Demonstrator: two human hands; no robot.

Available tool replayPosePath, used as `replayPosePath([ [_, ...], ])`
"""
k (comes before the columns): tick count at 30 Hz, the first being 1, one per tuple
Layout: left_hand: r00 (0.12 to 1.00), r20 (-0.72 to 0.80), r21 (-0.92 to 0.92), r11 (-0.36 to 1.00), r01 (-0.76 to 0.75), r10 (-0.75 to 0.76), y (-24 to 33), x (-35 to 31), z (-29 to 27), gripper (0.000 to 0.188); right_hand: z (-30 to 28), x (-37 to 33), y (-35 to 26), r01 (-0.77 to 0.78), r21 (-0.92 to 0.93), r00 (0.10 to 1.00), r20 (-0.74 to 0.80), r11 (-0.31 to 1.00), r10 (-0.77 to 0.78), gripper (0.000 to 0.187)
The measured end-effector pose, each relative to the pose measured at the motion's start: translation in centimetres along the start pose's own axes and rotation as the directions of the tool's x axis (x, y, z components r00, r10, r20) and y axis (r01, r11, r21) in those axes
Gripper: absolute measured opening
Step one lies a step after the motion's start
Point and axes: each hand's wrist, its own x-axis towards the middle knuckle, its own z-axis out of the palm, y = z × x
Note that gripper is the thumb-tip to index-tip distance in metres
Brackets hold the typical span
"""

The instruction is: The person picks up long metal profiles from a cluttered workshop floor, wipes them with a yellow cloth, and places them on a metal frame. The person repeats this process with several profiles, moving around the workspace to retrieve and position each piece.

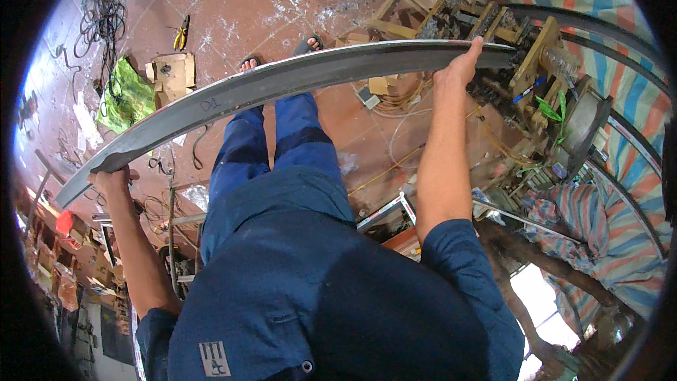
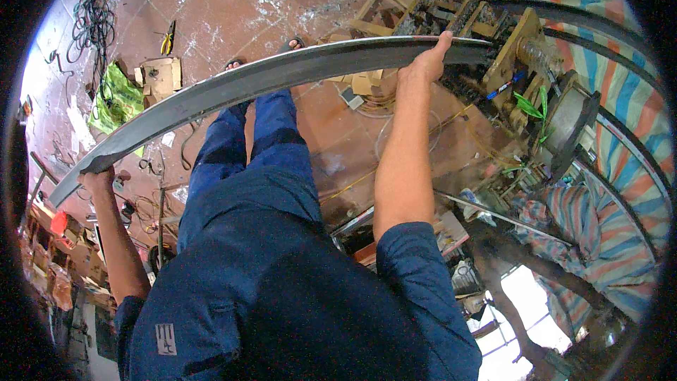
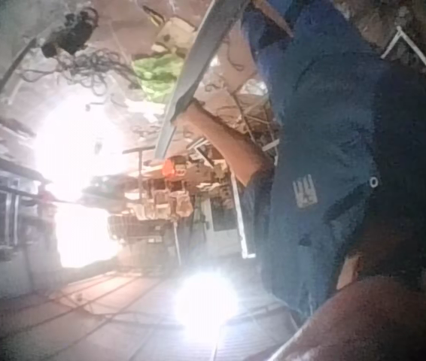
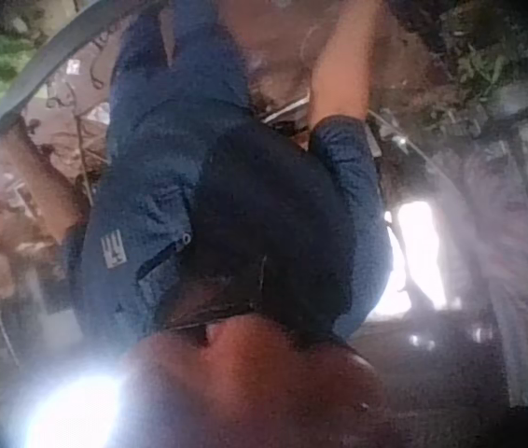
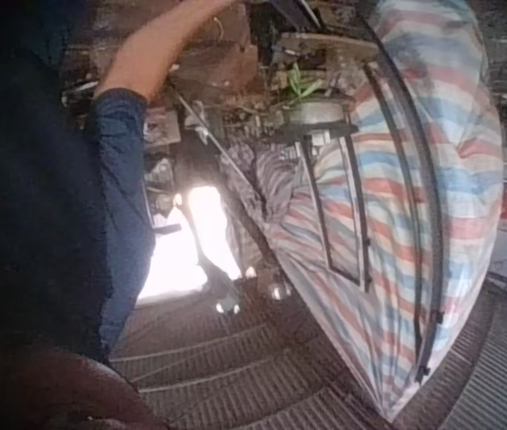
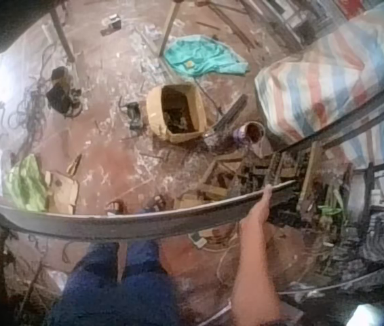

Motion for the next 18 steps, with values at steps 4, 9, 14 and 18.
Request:
replayPosePath([
  [4, 0.998, -0.03, 0.007, 0.999, 0.048, -0.048, 0.1, -0.4, 0.6, 0.068, 0.7, -1.2, 0.3, -0.03, -0.015, 0.995, -0.098, 0.999, 0.028, 0.071],
  [9, 0.992, 0.044, -0.044, 0.992, 0.117, -0.115, 0.7, -0.2, -0.6, 0.069, 0.3, -1.3, 0.6, -0.029, -0.013, 0.999, -0.034, 1.0, 0.028, 0.076],
  [14, 0.997, 0.051, 0.019, 0.998, 0.051, -0.052, -1.8, 0.2, 0.5, 0.073, -0.4, 0.4, -0.1, 0.011, 0.013, 1.0, 0.024, 1.0, -0.011, 0.08],
  [18, 0.997, 0.04, -0.001, 0.998, 0.06, -0.06, -1.6, -0.9, 0.6, 0.074, -0.2, 0.6, -0.1, 0.049, 0.016, 0.999, 0.006, 0.999, -0.049, 0.083],
])
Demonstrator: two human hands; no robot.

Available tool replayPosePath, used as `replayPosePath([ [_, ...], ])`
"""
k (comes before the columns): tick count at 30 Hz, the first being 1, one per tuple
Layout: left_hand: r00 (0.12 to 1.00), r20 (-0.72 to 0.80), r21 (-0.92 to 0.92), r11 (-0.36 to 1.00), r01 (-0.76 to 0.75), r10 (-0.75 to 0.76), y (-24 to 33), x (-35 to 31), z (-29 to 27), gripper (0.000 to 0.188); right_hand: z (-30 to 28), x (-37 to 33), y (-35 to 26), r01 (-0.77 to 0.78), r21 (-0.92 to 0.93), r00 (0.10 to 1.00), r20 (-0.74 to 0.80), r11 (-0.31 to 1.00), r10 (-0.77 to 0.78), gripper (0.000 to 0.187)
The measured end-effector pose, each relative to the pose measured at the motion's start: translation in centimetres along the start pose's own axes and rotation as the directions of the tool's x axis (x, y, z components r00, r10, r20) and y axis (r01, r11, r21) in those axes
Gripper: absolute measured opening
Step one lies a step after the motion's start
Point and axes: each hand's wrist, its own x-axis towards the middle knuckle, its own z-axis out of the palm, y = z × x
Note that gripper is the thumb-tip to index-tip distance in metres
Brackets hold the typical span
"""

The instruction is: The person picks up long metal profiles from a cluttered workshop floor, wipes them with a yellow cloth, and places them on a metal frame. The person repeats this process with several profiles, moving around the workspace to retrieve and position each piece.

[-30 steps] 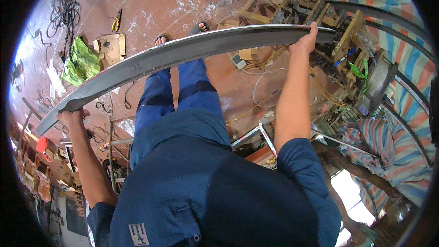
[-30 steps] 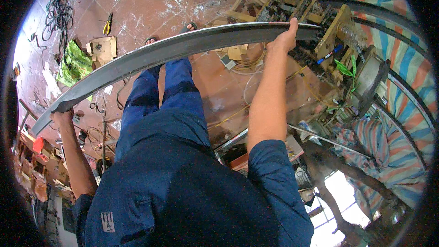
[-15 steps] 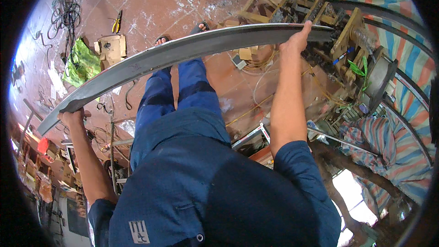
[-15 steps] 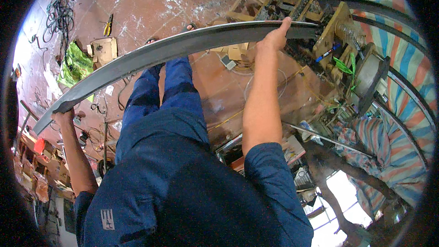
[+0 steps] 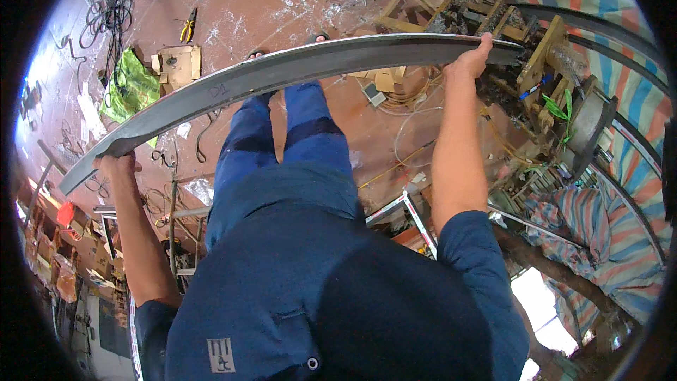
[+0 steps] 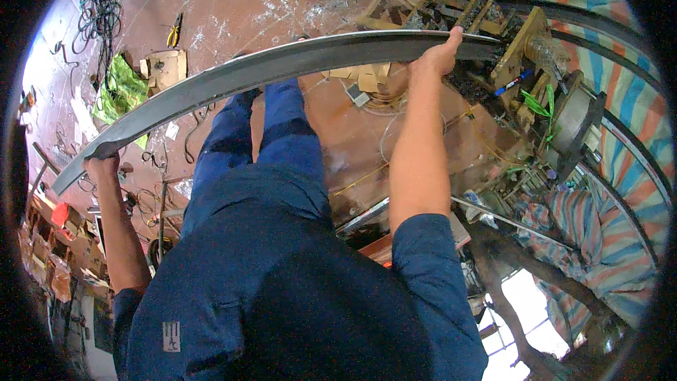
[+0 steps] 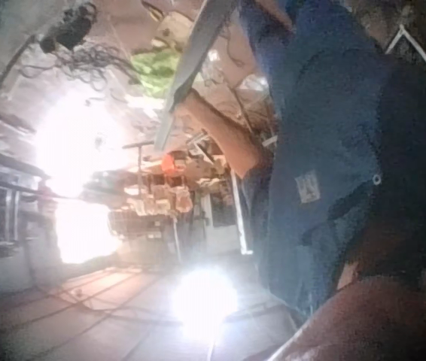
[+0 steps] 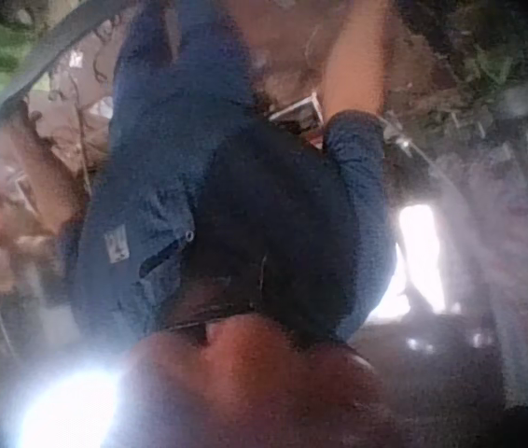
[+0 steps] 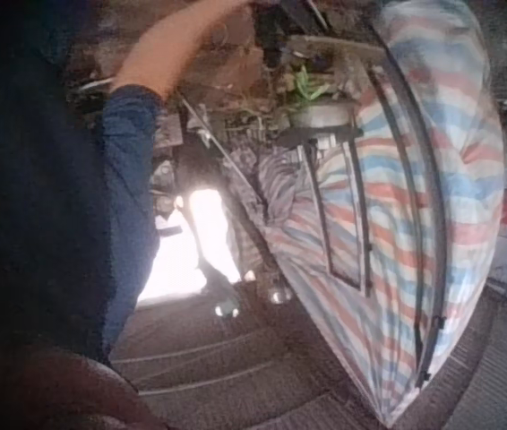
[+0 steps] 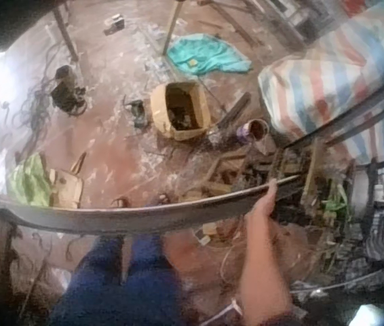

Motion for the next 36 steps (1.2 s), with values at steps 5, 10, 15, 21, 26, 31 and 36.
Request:
replayPosePath([
  [5, 0.999, 0.047, -0.078, 0.997, -0.003, 0.006, 0.0, 1.5, -0.7, 0.073, 1.2, -1.4, -0.8, -0.08, -0.128, 0.987, -0.151, 0.988, 0.061, 0.082],
  [10, 1.0, 0.007, -0.041, 0.999, 0.02, -0.02, -0.9, -2.7, 2.1, 0.066, 1.4, -1.6, -1.8, -0.072, -0.257, 0.98, -0.196, 0.964, 0.021, 0.1],
  [15, 0.996, -0.061, -0.032, 0.997, -0.069, 0.067, -2.8, 1.5, -1.6, 0.078, 1.4, -1.2, -1.3, -0.118, -0.175, 0.993, -0.045, 0.977, 0.112, 0.094],
  [21, 0.993, -0.105, -0.213, 0.975, -0.066, 0.044, -1.9, -3.9, 2.8, 0.08, -1.0, 0.6, -1.0, -0.176, -0.286, 0.969, -0.219, 0.942, 0.115, 0.104],
  [26, 0.991, -0.129, -0.257, 0.964, -0.07, 0.038, -2.8, -2.5, 1.3, 0.083, 0.4, -1.1, -2.7, -0.224, -0.437, 0.963, -0.239, 0.871, 0.128, 0.11],
  [31, 0.98, -0.197, -0.242, 0.969, -0.048, -0.001, -2.7, -2.5, 2.4, 0.078, 0.9, 1.7, -0.3, -0.218, -0.419, 0.945, -0.318, 0.881, 0.082, 0.12],
  [36, 0.991, -0.13, -0.305, 0.951, -0.044, 0.004, -2.9, -2.7, 1.4, 0.077, 0.9, 2.4, 0.4, -0.224, -0.42, 0.935, -0.348, 0.879, 0.071, 0.121],
])
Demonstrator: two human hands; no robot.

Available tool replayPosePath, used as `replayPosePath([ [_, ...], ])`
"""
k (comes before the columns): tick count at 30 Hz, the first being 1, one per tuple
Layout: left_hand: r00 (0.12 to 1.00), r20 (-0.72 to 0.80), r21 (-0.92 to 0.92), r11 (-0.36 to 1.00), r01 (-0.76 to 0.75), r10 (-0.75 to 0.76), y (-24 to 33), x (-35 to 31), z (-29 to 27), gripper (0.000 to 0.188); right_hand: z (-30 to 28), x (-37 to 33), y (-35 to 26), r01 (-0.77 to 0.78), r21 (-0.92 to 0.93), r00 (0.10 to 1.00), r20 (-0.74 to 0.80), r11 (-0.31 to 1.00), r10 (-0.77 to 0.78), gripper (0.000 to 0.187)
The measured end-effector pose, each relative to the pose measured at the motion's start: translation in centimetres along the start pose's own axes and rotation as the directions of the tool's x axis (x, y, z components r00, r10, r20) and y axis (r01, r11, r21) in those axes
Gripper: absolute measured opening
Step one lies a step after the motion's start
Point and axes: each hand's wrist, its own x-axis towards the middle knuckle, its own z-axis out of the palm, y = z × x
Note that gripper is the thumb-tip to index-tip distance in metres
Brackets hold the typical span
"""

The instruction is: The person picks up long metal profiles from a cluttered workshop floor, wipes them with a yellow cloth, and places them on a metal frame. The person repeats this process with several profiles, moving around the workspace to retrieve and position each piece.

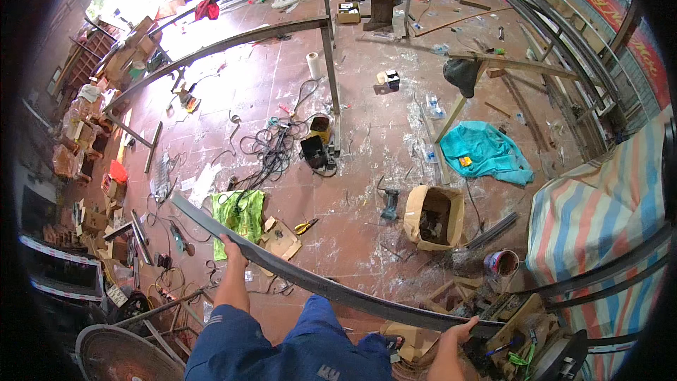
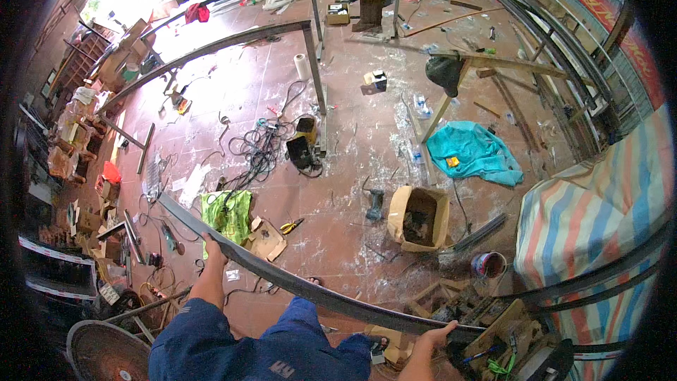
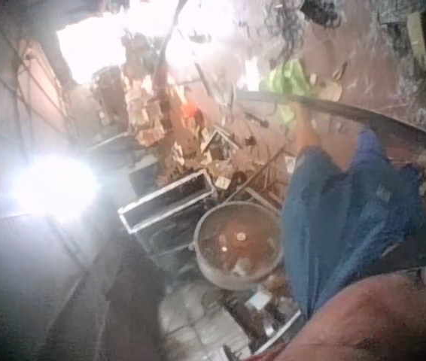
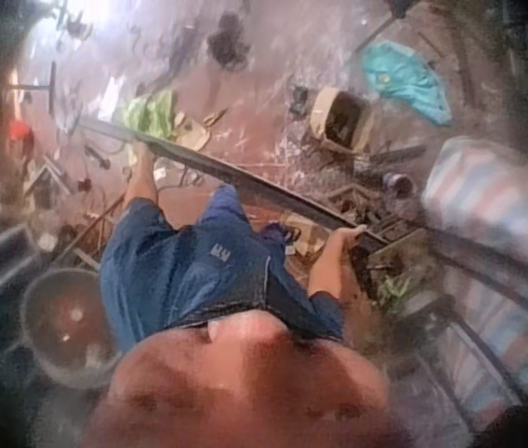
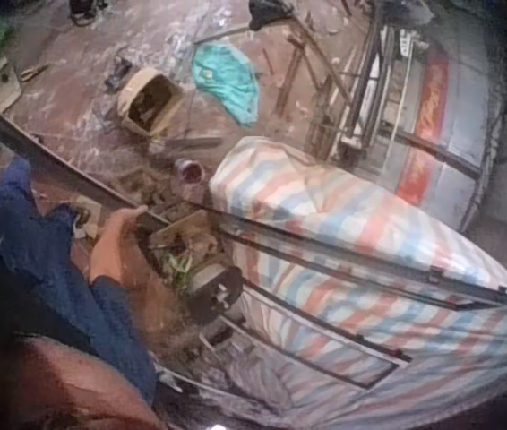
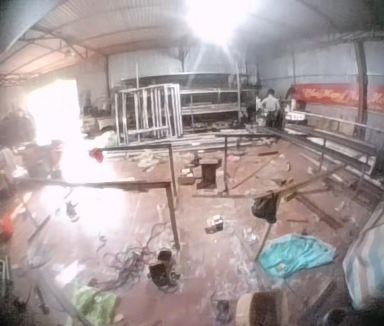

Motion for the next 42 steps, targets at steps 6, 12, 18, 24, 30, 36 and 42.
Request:
replayPosePath([
  [6, 0.998, -0.057, 0.071, 0.997, 0.011, -0.007, 0.1, -0.1, 0.7, 0.083, -0.8, -0.2, -0.3, -0.082, 0.112, 0.993, 0.09, 0.99, 0.072, 0.115],
  [12, 0.993, -0.113, 0.098, 0.994, 0.052, -0.041, 0.4, -1.8, 1.4, 0.081, 0.1, 1.3, 0.5, 0.031, 0.147, 0.999, 0.028, 0.989, -0.035, 0.119],
  [18, 0.999, -0.028, 0.038, 0.999, 0.022, -0.021, 0.1, -0.8, 0.6, 0.083, -0.4, -0.1, 0.0, -0.027, 0.108, 0.997, 0.081, 0.994, 0.018, 0.119],
  [24, 0.998, 0.009, -0.001, 0.998, 0.066, -0.066, -0.2, -0.7, 1.2, 0.086, -0.8, -0.3, -0.2, -0.032, 0.041, 0.997, 0.078, 0.999, 0.029, 0.118],
  [30, 0.998, 0.011, -0.019, 0.998, 0.065, -0.065, -0.1, 0.7, -0.8, 0.087, -1.2, -2.2, -0.9, -0.052, 0.037, 0.992, 0.119, 0.998, 0.047, 0.116],
  [36, 0.995, -0.021, 0.084, 0.992, 0.094, -0.093, 0.1, 0.3, 1.8, 0.087, -2.5, -1.9, -0.4, -0.065, 0.064, 0.985, 0.163, 0.996, 0.054, 0.117],
  [42, 0.939, 0.197, 0.09, 0.959, 0.27, -0.283, 0.7, 1.8, 0.3, 0.091, -0.9, -1.4, -1.5, 0.045, -0.019, 0.999, 0.009, 0.999, -0.045, 0.097],
])
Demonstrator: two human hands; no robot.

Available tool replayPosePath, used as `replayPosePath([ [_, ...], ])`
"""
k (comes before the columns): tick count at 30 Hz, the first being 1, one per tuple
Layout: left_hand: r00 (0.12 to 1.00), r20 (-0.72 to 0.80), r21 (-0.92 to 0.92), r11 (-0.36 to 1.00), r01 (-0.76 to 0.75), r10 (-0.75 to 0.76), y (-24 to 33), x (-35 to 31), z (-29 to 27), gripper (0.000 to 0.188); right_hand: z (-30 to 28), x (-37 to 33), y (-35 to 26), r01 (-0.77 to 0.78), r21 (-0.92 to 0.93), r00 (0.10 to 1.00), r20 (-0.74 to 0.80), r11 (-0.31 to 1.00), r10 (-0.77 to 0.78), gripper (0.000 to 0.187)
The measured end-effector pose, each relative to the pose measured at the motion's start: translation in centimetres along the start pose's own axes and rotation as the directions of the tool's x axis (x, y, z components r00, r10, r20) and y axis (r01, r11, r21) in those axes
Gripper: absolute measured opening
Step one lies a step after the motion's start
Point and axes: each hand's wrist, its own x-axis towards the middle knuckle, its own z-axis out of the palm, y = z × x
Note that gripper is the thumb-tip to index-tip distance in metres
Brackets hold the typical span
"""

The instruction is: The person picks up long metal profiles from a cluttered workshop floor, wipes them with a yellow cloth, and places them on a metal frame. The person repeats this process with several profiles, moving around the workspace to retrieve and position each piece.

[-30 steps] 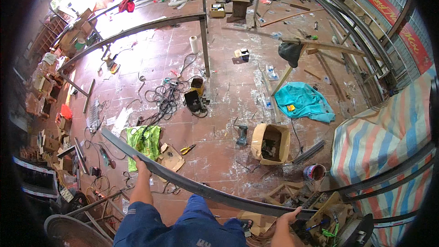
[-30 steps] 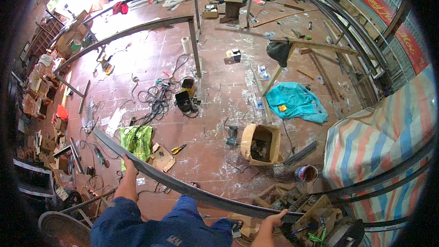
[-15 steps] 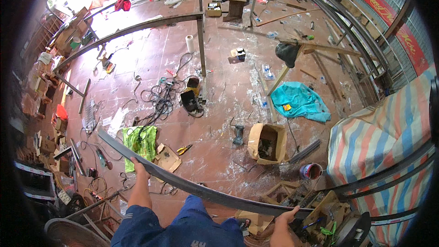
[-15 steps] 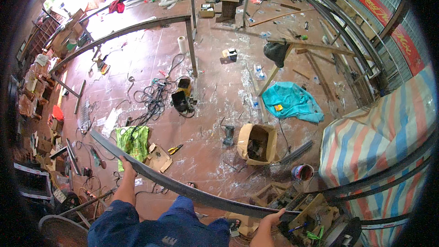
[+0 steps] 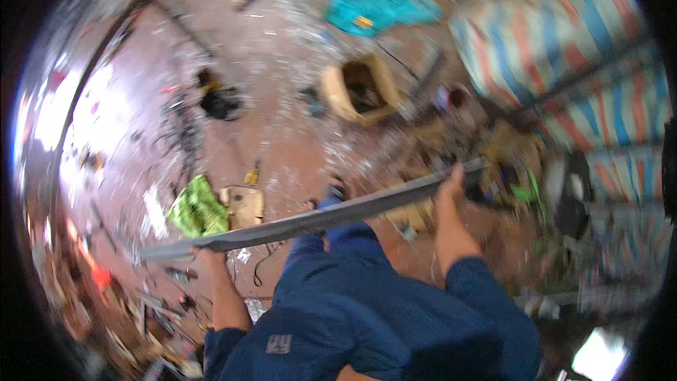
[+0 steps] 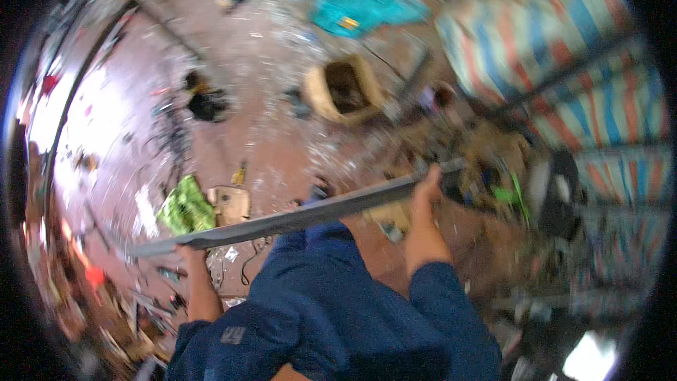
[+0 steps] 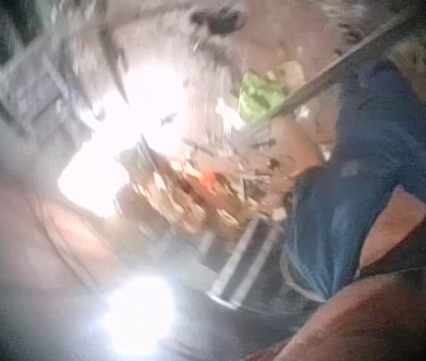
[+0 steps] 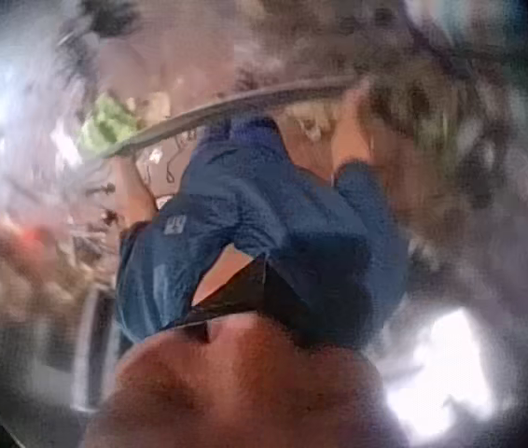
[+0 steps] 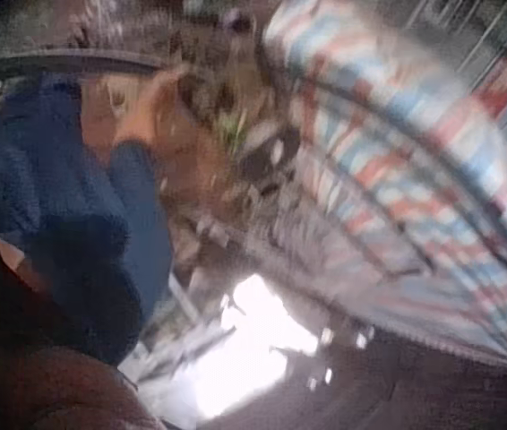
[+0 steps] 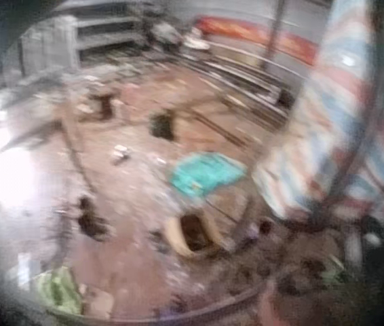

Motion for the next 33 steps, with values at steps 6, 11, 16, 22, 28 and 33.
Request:
replayPosePath([
  [6, 0.992, -0.105, 0.126, 0.991, -0.054, 0.068, 1.4, -3.5, 2.5, 0.088, -1.0, -0.1, 0.6, 0.076, 0.011, 0.996, -0.04, 0.997, -0.075, 0.094],
  [11, 0.999, -0.032, 0.111, 0.994, 0.012, -0.008, 2.7, -0.9, 0.6, 0.098, -0.4, -0.5, 0.6, 0.045, -0.176, 0.992, -0.106, 0.983, -0.064, 0.098],
  [16, 0.99, -0.132, 0.055, 0.997, -0.044, 0.051, 3.6, -2.4, 4.2, 0.095, -0.1, 0.8, 1.4, 0.028, 0.084, 0.966, 0.255, 0.996, -0.049, 0.109],
  [22, 0.985, -0.147, 0.069, 0.994, -0.083, 0.092, 4.1, -6.2, 5.9, 0.091, -0.1, -3.2, 1.1, -0.098, 0.269, 0.983, 0.177, 0.958, 0.051, 0.111],
  [28, 0.992, -0.113, -0.102, 0.993, -0.067, 0.055, 6.0, -1.6, 0.5, 0.092, 0.3, -3.7, 3.1, -0.064, 0.281, 0.972, 0.234, 0.958, -0.004, 0.091],
  [33, 0.939, -0.293, 0.094, 0.983, -0.16, 0.181, 13.5, 0.8, -3.1, 0.092, 2.6, -13.1, 7.0, -0.101, 0.248, 0.932, 0.363, 0.964, 0.004, 0.093],
])
